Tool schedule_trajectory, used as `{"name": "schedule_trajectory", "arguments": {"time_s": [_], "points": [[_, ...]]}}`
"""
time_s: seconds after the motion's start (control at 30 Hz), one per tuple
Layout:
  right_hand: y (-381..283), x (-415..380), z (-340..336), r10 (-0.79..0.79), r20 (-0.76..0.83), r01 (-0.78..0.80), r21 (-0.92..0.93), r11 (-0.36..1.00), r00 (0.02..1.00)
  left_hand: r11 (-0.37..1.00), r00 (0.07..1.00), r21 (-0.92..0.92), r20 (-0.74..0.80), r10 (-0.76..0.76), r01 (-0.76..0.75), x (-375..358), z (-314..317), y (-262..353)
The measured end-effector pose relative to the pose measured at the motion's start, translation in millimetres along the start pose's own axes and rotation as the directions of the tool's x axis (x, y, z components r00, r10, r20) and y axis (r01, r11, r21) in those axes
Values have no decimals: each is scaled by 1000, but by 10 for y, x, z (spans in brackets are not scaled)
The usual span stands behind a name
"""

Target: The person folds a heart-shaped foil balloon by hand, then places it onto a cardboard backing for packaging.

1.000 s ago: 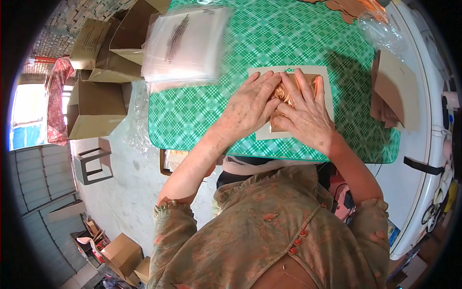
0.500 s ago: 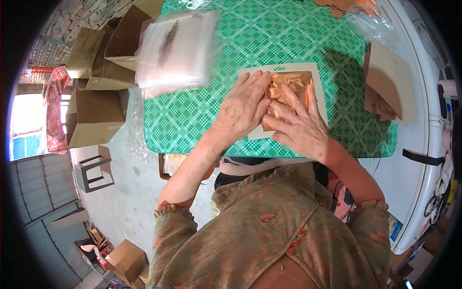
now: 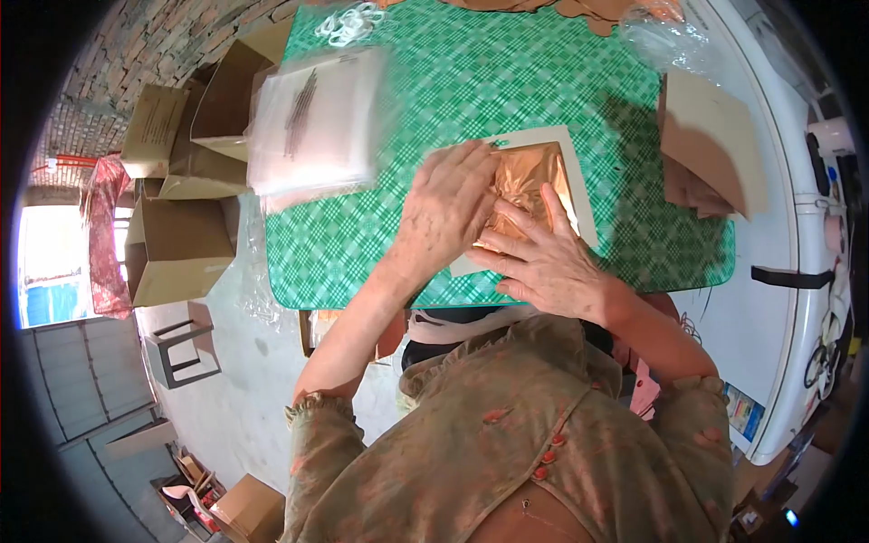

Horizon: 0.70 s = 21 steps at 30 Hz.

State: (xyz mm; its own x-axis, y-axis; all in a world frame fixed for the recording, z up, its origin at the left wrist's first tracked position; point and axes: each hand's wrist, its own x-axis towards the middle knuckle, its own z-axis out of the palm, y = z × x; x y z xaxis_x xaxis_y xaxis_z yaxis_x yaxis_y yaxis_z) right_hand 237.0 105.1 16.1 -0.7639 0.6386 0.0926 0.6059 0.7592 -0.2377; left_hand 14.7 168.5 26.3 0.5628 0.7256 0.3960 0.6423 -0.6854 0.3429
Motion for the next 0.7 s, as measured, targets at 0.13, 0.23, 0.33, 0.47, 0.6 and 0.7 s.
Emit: {"name": "schedule_trajectory", "arguments": {"time_s": [0.13, 0.23, 0.33, 0.47, 0.6, 0.7], "points": [[6, -15, 50, 12, -64, -7, 77, 997, 998, 975, 999, -218, -4, 51, -51, 135, 129, 88], [21, -25, 86, 5, -120, 2, 61, 998, 993, 980, 994, -197, 97, 42, -22, 140, 210, 80], [19, -43, 100, -5, -115, 10, 47, 999, 993, 994, 988, -106, 145, 51, -35, 114, 264, 78], [-33, -99, 18, 22, -59, -20, 32, 999, 998, 999, 965, -39, 261, -3, 13, 127, 268, 67], [-113, -300, -62, 44, -32, -42, 61, 997, 999, 999, 969, 48, 249, -4, -8, 137, 282, 130], [-94, -466, -87, 29, -110, -17, 109, 994, 994, 995, 974, 97, 225, 6, -28, 121, 323, 150]]}}
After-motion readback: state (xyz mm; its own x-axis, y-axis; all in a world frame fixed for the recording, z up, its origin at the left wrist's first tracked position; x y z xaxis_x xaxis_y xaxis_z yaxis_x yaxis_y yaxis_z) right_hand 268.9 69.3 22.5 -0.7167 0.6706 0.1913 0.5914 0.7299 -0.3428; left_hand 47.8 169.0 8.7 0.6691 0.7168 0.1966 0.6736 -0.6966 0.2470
